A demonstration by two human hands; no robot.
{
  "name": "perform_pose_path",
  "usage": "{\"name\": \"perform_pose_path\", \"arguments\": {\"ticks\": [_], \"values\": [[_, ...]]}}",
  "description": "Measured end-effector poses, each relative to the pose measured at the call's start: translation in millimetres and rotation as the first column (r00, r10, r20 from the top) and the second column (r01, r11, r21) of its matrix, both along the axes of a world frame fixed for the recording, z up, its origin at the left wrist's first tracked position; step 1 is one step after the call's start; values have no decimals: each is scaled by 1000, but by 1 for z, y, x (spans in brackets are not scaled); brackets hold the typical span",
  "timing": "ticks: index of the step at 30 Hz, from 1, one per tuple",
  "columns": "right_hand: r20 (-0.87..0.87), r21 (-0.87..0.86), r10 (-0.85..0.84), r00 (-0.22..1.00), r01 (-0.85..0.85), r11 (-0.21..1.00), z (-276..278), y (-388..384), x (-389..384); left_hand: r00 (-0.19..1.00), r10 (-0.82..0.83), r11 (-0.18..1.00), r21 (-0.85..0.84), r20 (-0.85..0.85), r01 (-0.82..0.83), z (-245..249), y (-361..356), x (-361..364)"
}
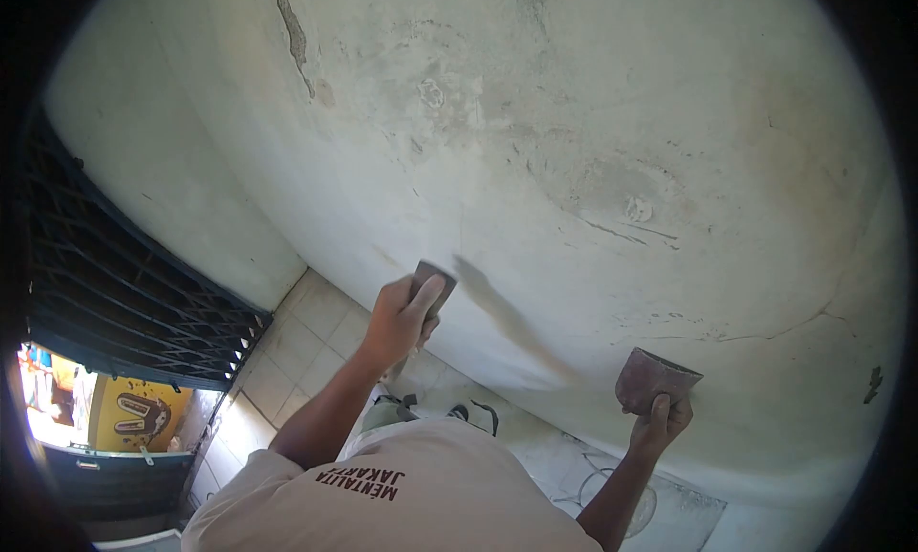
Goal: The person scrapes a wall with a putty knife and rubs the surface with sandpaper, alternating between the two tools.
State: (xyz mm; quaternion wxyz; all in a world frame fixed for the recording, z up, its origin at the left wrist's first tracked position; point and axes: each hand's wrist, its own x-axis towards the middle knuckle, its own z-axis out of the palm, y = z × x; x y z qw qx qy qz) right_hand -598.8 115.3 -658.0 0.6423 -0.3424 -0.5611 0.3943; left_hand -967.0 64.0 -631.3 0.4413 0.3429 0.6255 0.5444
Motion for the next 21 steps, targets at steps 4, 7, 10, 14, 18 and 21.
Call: {"name": "perform_pose_path", "arguments": {"ticks": [4, 7, 10, 14, 18, 21], "values": [[16, 27, 39, 999, -39, 999, -3, 1, 4, 982, -9, 978, 203, -191, 49, -27, 13, -4], [37, 23, -15, 999, 14, 1000, -26, 11, 27, 997, -8, 990, 140, -74, 18, 10, 29, 2], [11, 1, 23, 1000, -23, 1000, -4, 2, 9, 1000, 17, 999, 35, -12, -16, 7, 10, -1], [-9, -2, -8, 1000, 8, 1000, -4, 3, 3, 999, 43, 999, -22, 6, -43, -14, -1, -5], [2, -26, -11, 1000, 12, 1000, -7, 1, 8, 998, -4, 997, 75, 66, -1, 18, 27, 3], [8, -28, -30, 1000, 30, 999, -26, 8, 26, 1000, -21, 1000, 23, 14, 21, 11, 19, -1]]}}
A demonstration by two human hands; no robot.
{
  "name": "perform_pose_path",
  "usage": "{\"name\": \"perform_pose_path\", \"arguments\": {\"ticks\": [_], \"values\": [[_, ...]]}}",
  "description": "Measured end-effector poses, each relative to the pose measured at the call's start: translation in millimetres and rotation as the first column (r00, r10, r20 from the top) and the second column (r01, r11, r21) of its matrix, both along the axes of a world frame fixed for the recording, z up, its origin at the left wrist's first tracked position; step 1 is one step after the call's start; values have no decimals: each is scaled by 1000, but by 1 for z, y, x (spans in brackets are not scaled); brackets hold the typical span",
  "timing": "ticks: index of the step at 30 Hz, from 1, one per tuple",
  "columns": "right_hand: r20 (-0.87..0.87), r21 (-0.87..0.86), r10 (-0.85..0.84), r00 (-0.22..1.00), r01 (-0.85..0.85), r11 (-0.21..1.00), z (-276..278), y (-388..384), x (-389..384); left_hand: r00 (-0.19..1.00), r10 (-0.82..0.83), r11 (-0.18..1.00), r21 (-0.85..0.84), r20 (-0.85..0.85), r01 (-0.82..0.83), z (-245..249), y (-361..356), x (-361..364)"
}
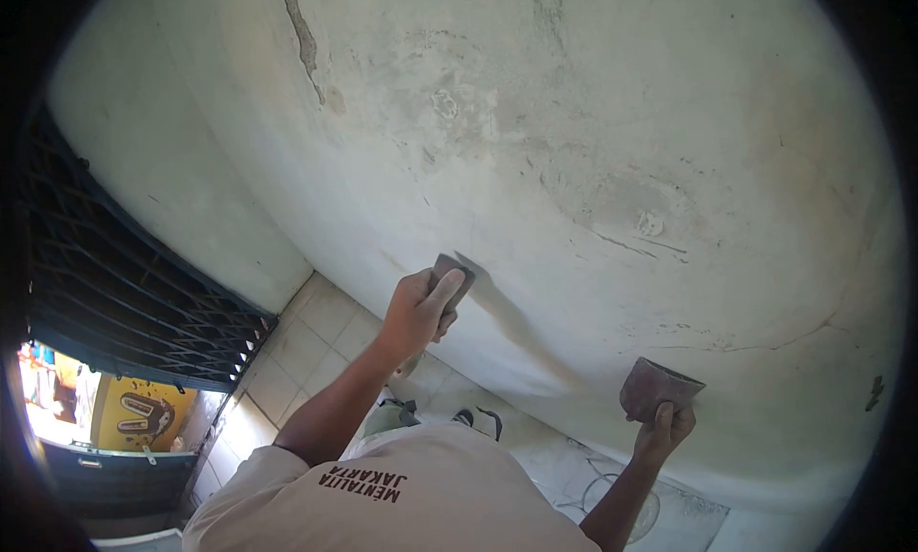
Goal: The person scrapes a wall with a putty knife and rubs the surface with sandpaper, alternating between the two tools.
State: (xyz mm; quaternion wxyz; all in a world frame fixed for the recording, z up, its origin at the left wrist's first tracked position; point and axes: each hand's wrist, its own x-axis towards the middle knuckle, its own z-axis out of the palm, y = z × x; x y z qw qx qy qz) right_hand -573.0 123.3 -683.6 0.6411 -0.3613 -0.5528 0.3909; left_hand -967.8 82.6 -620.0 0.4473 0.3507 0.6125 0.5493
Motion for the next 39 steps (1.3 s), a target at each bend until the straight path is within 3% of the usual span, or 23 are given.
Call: {"name": "perform_pose_path", "arguments": {"ticks": [3, 6, 9, 12, 15, 18, 22, 25, 28, 33, 39], "values": [[-10, -12, 7, 1000, -8, 1000, -6, 3, 5, 998, 65, 995, -74, 13, -64, -23, -22, 0], [-23, 4, 13, 1000, -13, 1000, 7, -3, -3, 999, -7, 996, -91, -43, 3, -25, -20, -2], [-29, -12, 51, 998, -51, 999, 25, -9, -18, 992, -4, 987, 157, -127, 23, 0, 14, 4], [-48, -51, 102, 994, -104, 993, 19, -7, -10, 999, 24, 999, 27, 22, -25, 0, 7, 3], [-24, 10, 46, 999, -46, 999, -6, 4, 2, 997, 71, 997, -42, -10, -72, -16, -14, 2], [-14, 33, -35, 999, 36, 999, -14, 8, 14, 1000, 6, 998, -69, 4, -5, -14, -15, 0], [-25, 20, 56, 998, -55, 998, 8, 0, -9, 998, -64, 994, 92, 11, 62, 1, 16, 9], [23, 96, -8, 1000, 6, 995, -3, 4, -2, 998, 7, 1000, -11, -56, -7, 9, -3, -6], [22, 99, 7, 1000, -9, 995, -6, 8, 1, 998, 40, 994, -101, -56, -46, -20, -23, -13], [-24, 0, 77, 997, -77, 997, -26, 11, 12, 996, 1, 984, 178, -90, 15, -7, 26, 18], [-38, -1, 64, 997, -64, 998, -7, 4, -9, 995, 81, 996, -36, -51, -83, -22, -4, 7]]}}
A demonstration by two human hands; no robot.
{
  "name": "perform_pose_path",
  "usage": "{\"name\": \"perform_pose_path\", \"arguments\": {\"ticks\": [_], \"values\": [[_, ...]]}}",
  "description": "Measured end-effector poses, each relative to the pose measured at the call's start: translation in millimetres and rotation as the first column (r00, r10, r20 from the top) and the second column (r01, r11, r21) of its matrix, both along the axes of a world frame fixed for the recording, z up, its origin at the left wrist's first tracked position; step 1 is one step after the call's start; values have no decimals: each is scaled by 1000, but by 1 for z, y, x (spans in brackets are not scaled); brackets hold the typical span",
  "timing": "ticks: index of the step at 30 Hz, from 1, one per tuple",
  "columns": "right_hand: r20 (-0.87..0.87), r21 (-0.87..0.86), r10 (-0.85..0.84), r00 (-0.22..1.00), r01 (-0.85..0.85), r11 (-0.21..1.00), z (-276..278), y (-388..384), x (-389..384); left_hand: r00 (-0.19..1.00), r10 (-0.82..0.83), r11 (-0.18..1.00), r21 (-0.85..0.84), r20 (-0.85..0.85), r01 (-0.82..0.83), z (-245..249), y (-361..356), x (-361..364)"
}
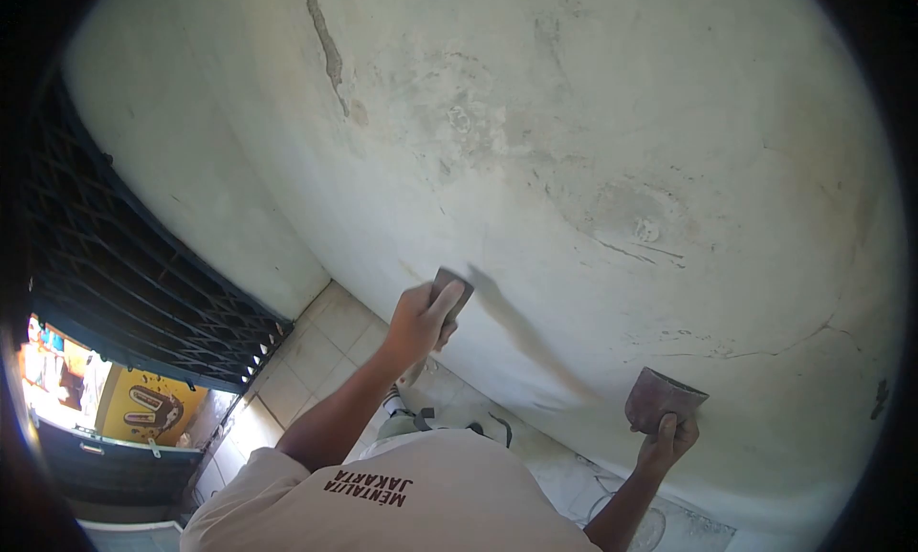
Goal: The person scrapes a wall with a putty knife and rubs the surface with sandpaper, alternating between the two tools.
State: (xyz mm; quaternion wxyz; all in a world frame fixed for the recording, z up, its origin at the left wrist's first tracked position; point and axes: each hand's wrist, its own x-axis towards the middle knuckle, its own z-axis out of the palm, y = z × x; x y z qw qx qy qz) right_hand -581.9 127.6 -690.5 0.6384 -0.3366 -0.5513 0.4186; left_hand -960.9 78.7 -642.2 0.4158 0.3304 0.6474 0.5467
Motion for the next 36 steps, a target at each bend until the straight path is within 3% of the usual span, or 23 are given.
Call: {"name": "perform_pose_path", "arguments": {"ticks": [3, 4, 8, 15, 16, 18, 19, 20, 23, 26, 28, 30, 33, 36], "values": [[-7, 7, -17, 1000, 17, 1000, -6, 0, 4, 999, -21, 998, -57, 46, 23, -5, 1, 8], [-8, 7, -14, 1000, 14, 1000, -14, 4, 12, 993, -56, 974, 214, -101, 76, -13, 16, 10], [-15, -19, -38, 999, 37, 999, -1, -1, 1, 995, -68, 994, 94, 74, 61, 14, 21, 10], [27, 4, -19, 999, 19, 1000, -10, 1, 12, 997, -55, 998, -8, 49, 55, 0, -12, 3], [16, -25, 10, 1000, -10, 1000, -5, -3, 10, 996, -49, 996, 79, 69, 44, 5, -1, 8], [12, -41, 12, 1000, -11, 999, 0, -7, 2, 988, -86, 962, 247, -130, 116, 18, 18, 12], [15, -20, -25, 1000, 25, 999, 0, -6, -1, 993, -115, 978, 173, -1, 114, 31, 18, 15], [15, 1, -68, 998, 68, 998, 1, -5, -3, 995, -97, 982, 163, -1, 95, 34, 15, 15], [19, -50, 50, 999, -49, 998, 6, -9, 1, 998, -63, 992, 110, 16, 61, 28, -1, 12], [33, 34, -38, 999, 37, 999, -16, 2, 14, 997, -60, 997, -41, 43, 62, 8, -21, -2], [11, -6, 5, 1000, -5, 1000, -4, -4, 6, 944, 29, 957, 281, -329, 68, -14, 4, 3], [8, -6, 1, 1000, -1, 1000, -3, -5, 4, 992, -45, 982, 177, -115, 65, 24, 18, 19], [5, 42, -49, 999, 49, 998, -7, -1, 3, 992, -124, 979, 164, 32, 118, 36, 14, 23], [-6, 23, -3, 1000, 4, 1000, 0, -4, -1, 998, -44, 995, 90, -38, 47, 22, -3, 16]]}}
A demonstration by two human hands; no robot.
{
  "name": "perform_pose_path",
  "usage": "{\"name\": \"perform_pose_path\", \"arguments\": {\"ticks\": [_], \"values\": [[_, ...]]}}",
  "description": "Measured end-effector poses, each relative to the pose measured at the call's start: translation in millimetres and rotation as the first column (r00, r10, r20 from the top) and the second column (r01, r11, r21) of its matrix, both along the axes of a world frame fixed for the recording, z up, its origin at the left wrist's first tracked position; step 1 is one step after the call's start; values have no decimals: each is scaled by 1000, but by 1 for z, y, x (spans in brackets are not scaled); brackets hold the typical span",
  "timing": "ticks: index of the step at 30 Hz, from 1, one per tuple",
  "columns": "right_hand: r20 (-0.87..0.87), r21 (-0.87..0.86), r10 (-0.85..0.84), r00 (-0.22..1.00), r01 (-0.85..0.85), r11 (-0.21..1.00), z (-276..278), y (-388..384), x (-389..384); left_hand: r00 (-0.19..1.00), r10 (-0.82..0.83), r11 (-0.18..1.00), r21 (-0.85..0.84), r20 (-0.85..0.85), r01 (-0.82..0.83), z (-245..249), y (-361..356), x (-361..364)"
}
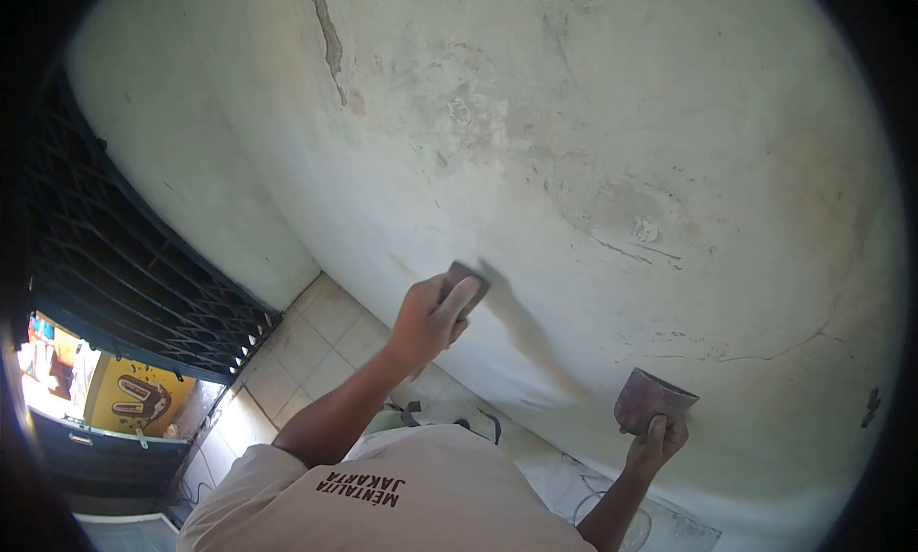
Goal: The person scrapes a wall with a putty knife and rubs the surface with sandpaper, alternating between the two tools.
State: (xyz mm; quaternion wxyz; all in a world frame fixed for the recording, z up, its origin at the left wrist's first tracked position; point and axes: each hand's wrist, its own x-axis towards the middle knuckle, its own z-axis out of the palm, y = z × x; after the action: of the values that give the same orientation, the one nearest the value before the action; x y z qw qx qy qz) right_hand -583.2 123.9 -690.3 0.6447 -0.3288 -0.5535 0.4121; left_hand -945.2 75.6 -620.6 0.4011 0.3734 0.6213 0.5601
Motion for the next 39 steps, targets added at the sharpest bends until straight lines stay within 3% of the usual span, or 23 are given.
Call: {"name": "perform_pose_path", "arguments": {"ticks": [5, 7, 9, 12, 16, 19, 20, 23, 27, 28, 32, 35, 36, 39], "values": [[-4, -15, -29, 1000, 28, 999, -5, 0, 3, 1000, 17, 999, -29, -6, -17, -12, -1, -3], [-5, -5, -51, 999, 51, 999, 5, -5, -8, 993, -5, 992, 122, -117, 19, -3, 23, 6], [3, 12, -52, 999, 52, 999, 5, 0, -8, 996, -86, 992, 97, 20, 84, 4, 20, 6], [28, 4, -29, 999, 29, 1000, -1, -1, 0, 999, -29, 1000, 1, -35, 29, 7, 6, -1], [16, -3, -46, 999, 46, 999, 7, -3, -8, 999, 0, 983, -183, 52, 9, -28, -17, -18], [35, 24, -9, 999, 8, 1000, -2, -2, 0, 966, 45, 974, 226, -253, 14, -30, 14, -11], [47, 42, 15, 999, -17, 999, -5, 1, 4, 997, -30, 999, 27, -64, 32, -5, 20, -4], [67, 90, -38, 997, 31, 995, -13, 5, 9, 997, -79, 997, 11, 5, 79, 11, 14, -3], [50, 43, -15, 999, 13, 999, 6, -3, -5, 1000, -21, 1000, -3, -17, 21, -9, -4, -13], [48, 56, -20, 999, 18, 998, 1, 0, -1, 1000, -25, 995, -91, 9, 26, -10, -9, -15], [21, 2, -80, 997, 80, 997, -13, 2, 8, 993, -71, 992, 100, -93, 81, 13, 20, 5], [-14, -24, -19, 1000, 19, 1000, -1, -3, -1, 992, -90, 989, 113, -83, 99, 21, 19, 10], [-22, -32, -45, 999, 44, 999, 3, -6, -6, 980, -61, 988, 126, -190, 86, 17, 16, 2], [-48, -25, -99, 994, 98, 995, 8, -5, -17, 995, -23, 1000, -15, -98, 22, -1, -5, -10]]}}
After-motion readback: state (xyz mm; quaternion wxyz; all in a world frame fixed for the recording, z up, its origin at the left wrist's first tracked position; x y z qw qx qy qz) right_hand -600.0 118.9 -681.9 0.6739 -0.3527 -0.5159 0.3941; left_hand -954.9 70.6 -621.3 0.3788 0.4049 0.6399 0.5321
